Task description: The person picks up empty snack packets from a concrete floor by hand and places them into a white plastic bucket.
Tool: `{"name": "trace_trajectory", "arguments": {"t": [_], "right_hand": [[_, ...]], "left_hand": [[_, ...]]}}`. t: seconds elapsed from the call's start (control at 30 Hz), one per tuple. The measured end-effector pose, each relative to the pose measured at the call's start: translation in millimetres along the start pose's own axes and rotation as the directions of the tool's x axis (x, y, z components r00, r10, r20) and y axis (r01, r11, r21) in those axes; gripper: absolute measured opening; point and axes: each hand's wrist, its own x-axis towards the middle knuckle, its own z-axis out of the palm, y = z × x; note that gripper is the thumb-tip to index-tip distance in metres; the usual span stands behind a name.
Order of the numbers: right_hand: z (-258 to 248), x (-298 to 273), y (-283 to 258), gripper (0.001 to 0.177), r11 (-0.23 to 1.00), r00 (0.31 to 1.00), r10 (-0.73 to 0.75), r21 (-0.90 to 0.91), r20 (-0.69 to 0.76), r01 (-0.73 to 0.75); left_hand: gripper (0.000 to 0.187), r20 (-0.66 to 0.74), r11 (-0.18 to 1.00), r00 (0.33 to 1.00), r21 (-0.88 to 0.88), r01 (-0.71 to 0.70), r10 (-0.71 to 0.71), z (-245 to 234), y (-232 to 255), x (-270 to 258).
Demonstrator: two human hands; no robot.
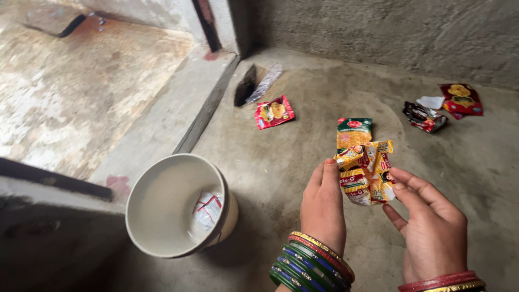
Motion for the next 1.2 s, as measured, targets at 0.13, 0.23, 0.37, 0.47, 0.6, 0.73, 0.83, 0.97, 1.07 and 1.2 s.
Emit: {"name": "trace_trajectory", "arguments": {"t": [0.13,0.23,0.37,0.47,0.6,0.73,0.83,0.97,1.07,1.2], "right_hand": [[10,-5,-2,0.024,1.0,0.999,-0.009,-0.018,0.044,0.01],[18,-10,0,0.024,1.0,0.996,-0.002,-0.026,0.086,0.005],[31,-16,4,0.024,0.999,0.991,0.003,-0.04,0.135,0.002],[39,-22,6,0.024,0.999,0.985,0.004,-0.04,0.17,0.003],[52,-28,7,0.022,0.998,0.982,0.004,-0.068,0.188,0.009],[62,-33,9,0.022,0.998,0.974,-0.011,-0.056,0.228,0.025],[67,-37,11,0.022,0.997,0.966,-0.006,-0.075,0.257,0.026],[75,-42,13,0.023,0.994,0.956,0.002,-0.102,0.295,0.03],[82,-45,16,0.024,0.993,0.947,0.004,-0.111,0.323,0.034],[93,-50,21,0.024,0.992,0.935,0.009,-0.121,0.356,0.037]], "left_hand": [[0.053,-0.054,0.999,0.999,-0.032,-0.005,0.003,-9,10,-6],[0.053,-0.087,1.0,0.996,-0.019,-0.007,0.005,-18,16,-10],[0.053,-0.16,1.0,0.987,0.001,0.009,-0.009,-34,20,-13],[0.053,-0.184,0.999,0.983,-0.045,-0.026,0.017,-44,20,-14],[0.053,-0.25,0.999,0.968,-0.02,-0.03,0.024,-55,23,-15],[0.052,-0.287,1.0,0.958,0.004,-0.019,0.02,-66,29,-19],[0.052,-0.3,0.999,0.953,-0.008,-0.046,0.041,-75,31,-22],[0.052,-0.332,0.999,0.942,-0.009,-0.045,0.04,-87,31,-23],[0.052,-0.358,0.999,0.932,0.027,-0.043,0.05,-96,29,-23],[0.052,-0.402,0.997,0.913,0.071,-0.04,0.065,-110,26,-22]]}}
